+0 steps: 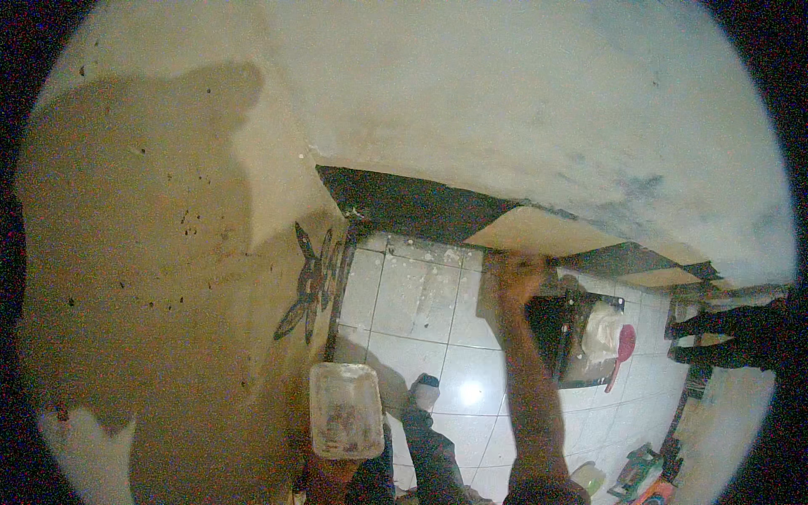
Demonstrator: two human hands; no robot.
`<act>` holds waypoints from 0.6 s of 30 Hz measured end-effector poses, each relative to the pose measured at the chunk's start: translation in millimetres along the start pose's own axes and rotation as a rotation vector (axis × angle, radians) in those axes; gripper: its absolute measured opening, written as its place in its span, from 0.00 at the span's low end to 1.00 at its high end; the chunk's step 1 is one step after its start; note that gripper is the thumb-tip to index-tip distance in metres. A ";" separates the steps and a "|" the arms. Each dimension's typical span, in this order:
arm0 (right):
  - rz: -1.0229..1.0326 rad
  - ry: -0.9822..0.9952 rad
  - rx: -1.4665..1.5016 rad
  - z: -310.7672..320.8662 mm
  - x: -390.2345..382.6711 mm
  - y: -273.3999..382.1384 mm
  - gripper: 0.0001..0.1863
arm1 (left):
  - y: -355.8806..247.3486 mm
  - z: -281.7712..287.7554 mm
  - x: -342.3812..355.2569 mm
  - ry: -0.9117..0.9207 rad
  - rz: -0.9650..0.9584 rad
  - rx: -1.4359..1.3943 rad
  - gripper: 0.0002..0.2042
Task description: The person applies plaster to a wall using a putty knife and a plastic container, scraping the material from the container and spreading it over the wall surface.
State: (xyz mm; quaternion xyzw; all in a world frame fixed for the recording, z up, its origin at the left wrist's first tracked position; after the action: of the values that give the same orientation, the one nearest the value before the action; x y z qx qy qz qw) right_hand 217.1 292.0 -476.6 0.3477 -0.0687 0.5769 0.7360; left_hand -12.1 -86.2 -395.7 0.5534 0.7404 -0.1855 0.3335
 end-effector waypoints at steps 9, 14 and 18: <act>0.138 0.321 0.236 -31.1 50.8 140.0 0.20 | 8.5 6.8 -2.5 0.043 0.045 -0.028 0.25; 0.533 0.593 0.443 -30.6 -57.4 249.1 0.21 | 29.2 -0.6 5.4 0.093 0.107 -0.076 0.28; 0.526 0.536 0.554 1.2 -66.6 201.3 0.17 | 32.1 21.1 5.5 -0.278 0.227 -1.022 0.29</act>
State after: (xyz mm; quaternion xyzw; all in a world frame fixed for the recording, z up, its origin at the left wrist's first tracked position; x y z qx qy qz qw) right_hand 15.2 256.6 -422.2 0.3403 0.1948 0.8100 0.4361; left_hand 23.3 -85.7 -411.5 0.3672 0.6208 0.1639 0.6730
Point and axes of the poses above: each hand's wrist, its own x-axis towards the middle knuckle, its own z-axis out of the back of the hand, y = z × x, the point moved 3 cm from there along x, towards the middle knuckle, and after that the axes turned 9 degrees about -x, right-handed, at the moved point
